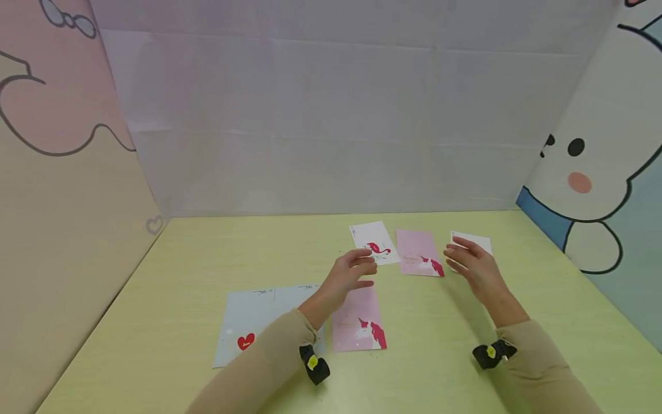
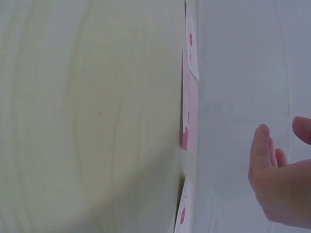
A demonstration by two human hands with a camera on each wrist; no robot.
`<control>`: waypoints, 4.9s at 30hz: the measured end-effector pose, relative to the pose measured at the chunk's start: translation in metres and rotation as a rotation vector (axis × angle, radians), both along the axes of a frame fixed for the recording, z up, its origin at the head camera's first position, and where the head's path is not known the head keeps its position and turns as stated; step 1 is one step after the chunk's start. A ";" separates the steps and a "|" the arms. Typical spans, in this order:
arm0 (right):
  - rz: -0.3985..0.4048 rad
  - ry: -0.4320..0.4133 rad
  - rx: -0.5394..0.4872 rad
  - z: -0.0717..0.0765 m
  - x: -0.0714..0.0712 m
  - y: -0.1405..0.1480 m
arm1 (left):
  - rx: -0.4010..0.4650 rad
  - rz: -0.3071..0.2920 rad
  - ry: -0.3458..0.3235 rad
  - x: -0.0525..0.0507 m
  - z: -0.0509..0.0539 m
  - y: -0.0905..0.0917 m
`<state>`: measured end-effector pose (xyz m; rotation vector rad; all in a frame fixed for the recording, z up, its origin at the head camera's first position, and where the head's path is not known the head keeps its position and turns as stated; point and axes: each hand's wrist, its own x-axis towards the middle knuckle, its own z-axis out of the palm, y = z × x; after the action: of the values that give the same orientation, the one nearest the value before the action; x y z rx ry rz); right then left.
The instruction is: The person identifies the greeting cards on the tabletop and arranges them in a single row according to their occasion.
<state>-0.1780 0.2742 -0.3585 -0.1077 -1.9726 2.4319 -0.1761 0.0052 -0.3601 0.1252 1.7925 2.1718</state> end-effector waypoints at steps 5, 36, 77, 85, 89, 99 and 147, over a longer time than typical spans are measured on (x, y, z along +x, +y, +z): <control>0.004 -0.079 0.013 0.000 -0.002 0.009 | 0.029 0.009 -0.023 -0.006 -0.005 0.013; 0.044 -0.272 0.207 -0.016 -0.018 0.027 | -0.109 0.119 -0.176 -0.032 -0.029 0.074; 0.090 -0.288 0.382 -0.016 -0.022 0.010 | -0.110 0.165 -0.164 -0.036 -0.043 0.087; 0.086 -0.299 0.413 -0.011 -0.020 0.011 | -0.152 0.174 -0.114 -0.037 -0.044 0.086; 0.099 -0.307 0.439 -0.007 -0.018 0.009 | -0.141 0.184 -0.118 -0.036 -0.042 0.084; 0.199 -0.297 0.466 -0.001 -0.014 0.008 | -0.159 0.173 -0.071 -0.040 -0.037 0.074; 0.342 -0.140 0.505 -0.003 0.017 -0.019 | -0.181 -0.052 0.004 0.005 -0.029 0.015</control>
<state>-0.1608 0.2550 -0.3619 0.0731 -2.8017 2.0381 -0.1712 0.0201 -0.3892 0.1325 1.9546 1.9643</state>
